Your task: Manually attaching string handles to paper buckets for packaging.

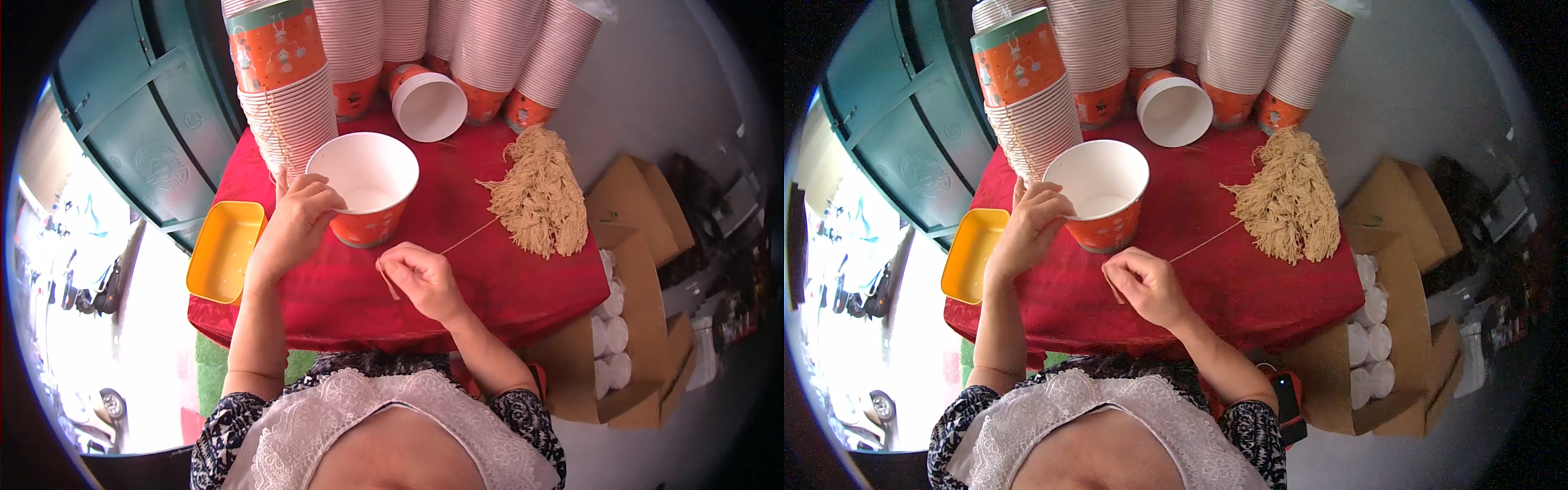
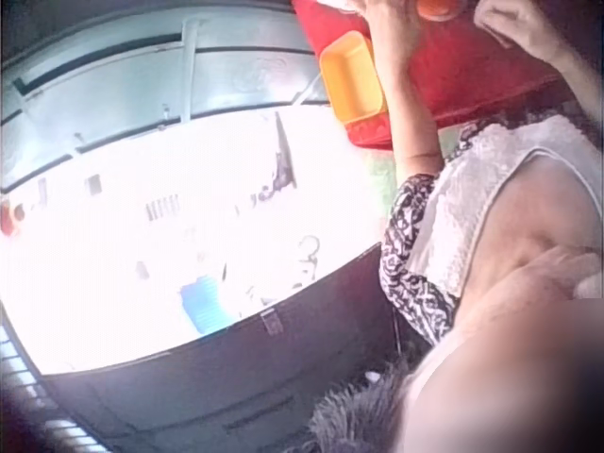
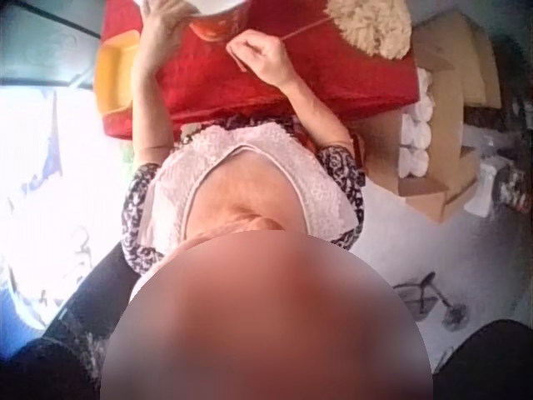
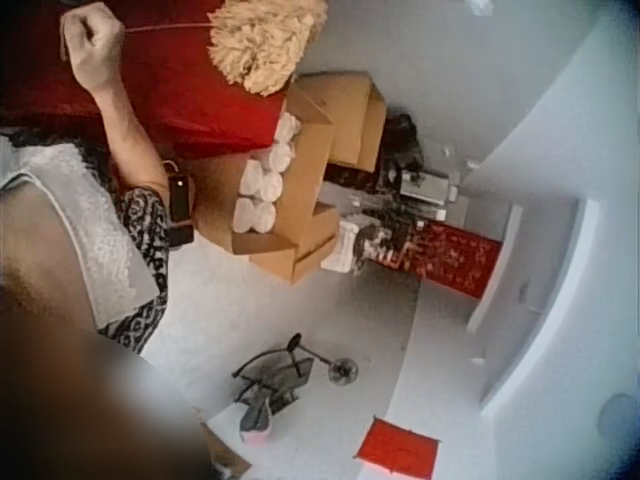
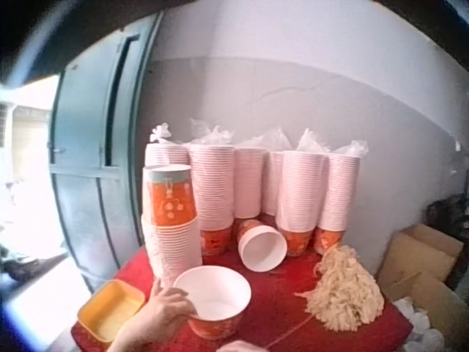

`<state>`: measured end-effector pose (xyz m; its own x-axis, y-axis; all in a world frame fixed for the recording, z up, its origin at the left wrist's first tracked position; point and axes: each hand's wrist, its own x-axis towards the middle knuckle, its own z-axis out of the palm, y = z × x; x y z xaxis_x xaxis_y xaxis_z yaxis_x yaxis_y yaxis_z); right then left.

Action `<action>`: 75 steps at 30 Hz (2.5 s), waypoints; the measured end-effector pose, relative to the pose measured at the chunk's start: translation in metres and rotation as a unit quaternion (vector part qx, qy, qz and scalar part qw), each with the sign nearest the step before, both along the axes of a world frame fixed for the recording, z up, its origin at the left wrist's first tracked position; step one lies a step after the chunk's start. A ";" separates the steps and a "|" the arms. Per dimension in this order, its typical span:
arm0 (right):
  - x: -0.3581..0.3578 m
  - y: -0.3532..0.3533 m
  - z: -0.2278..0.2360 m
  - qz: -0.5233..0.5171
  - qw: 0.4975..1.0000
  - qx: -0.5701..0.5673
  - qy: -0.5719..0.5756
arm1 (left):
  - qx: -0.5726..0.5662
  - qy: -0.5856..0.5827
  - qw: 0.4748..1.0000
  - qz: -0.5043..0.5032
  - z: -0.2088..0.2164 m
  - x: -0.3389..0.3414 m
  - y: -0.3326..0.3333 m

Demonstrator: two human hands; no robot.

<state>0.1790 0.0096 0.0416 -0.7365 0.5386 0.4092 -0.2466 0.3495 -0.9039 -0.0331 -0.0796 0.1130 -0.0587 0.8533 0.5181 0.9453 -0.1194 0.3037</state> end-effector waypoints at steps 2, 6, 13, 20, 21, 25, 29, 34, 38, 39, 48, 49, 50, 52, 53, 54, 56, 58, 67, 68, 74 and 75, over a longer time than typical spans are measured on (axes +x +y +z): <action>0.000 0.002 -0.002 -0.022 0.997 0.034 0.058 | -0.005 -0.002 1.000 0.002 -0.001 -0.004 -0.004; 0.006 0.000 -0.003 -0.033 0.997 -0.044 0.052 | 0.074 -0.008 0.996 0.042 -0.002 0.007 -0.007; 0.023 0.003 0.006 -0.040 0.982 -0.152 0.102 | 0.225 -0.226 0.946 0.059 -0.007 0.055 -0.029; 0.032 0.004 0.010 -0.012 0.967 -0.199 0.162 | -0.026 -0.285 0.958 0.017 -0.031 0.083 -0.012; 0.032 0.004 0.010 -0.013 0.966 -0.199 0.163 | -0.039 -0.286 0.957 0.019 -0.034 0.085 -0.008; 0.038 0.004 0.009 -0.011 0.962 -0.217 0.166 | -0.020 -0.333 0.943 -0.016 -0.050 0.086 0.003; 0.039 0.016 -0.002 -0.218 0.976 0.002 0.015 | -0.011 -0.264 0.964 -0.033 -0.041 0.085 0.001; 0.029 -0.002 -0.003 -0.056 0.992 -0.108 0.020 | -0.006 -0.037 0.996 -0.087 -0.031 0.084 -0.002; 0.028 -0.004 -0.005 -0.051 0.992 -0.107 -0.047 | -0.018 -0.002 0.995 -0.100 -0.023 0.082 -0.005; 0.027 -0.006 -0.004 -0.065 0.996 -0.061 -0.021 | -0.039 -0.009 0.993 -0.113 -0.022 0.078 -0.007; 0.030 -0.010 0.001 -0.073 0.995 -0.074 0.014 | -0.138 -0.327 0.929 -0.101 -0.018 0.078 -0.011; 0.030 -0.011 0.002 -0.073 0.995 -0.074 0.013 | -0.161 -0.390 0.904 -0.073 -0.018 0.079 -0.010; 0.029 -0.012 0.002 -0.080 0.993 -0.083 0.022 | -0.161 -0.390 0.904 -0.072 -0.020 0.079 -0.010; 0.028 -0.013 0.001 -0.087 0.991 -0.092 0.030 | -0.129 -0.424 0.894 -0.068 -0.026 0.077 -0.008; 0.026 -0.013 0.000 -0.096 0.991 -0.087 0.035 | -0.129 -0.425 0.894 -0.067 -0.026 0.077 -0.008; 0.025 -0.013 0.000 -0.105 0.990 -0.081 0.040 | -0.102 -0.424 0.897 -0.071 -0.027 0.078 -0.007; 0.024 -0.014 -0.001 -0.110 0.990 -0.083 0.043 | -0.075 -0.423 0.900 -0.074 -0.027 0.079 -0.006; 0.024 -0.014 -0.001 -0.116 0.989 -0.084 0.047 | -0.033 -0.350 0.934 -0.061 -0.027 0.080 -0.004; 0.021 -0.007 0.006 -0.202 0.971 -0.089 0.096 | 0.074 0.036 0.995 0.063 0.012 0.076 0.008; 0.020 -0.007 0.006 -0.202 0.970 -0.089 0.097 | 0.072 0.111 0.989 0.064 0.011 0.072 0.012; 0.015 -0.007 0.009 -0.220 0.967 -0.066 0.111 | 0.030 0.143 0.988 0.044 0.000 0.045 0.011; 0.014 -0.006 0.010 -0.229 0.966 -0.051 0.105 | 0.028 0.128 0.991 0.029 0.002 0.045 0.007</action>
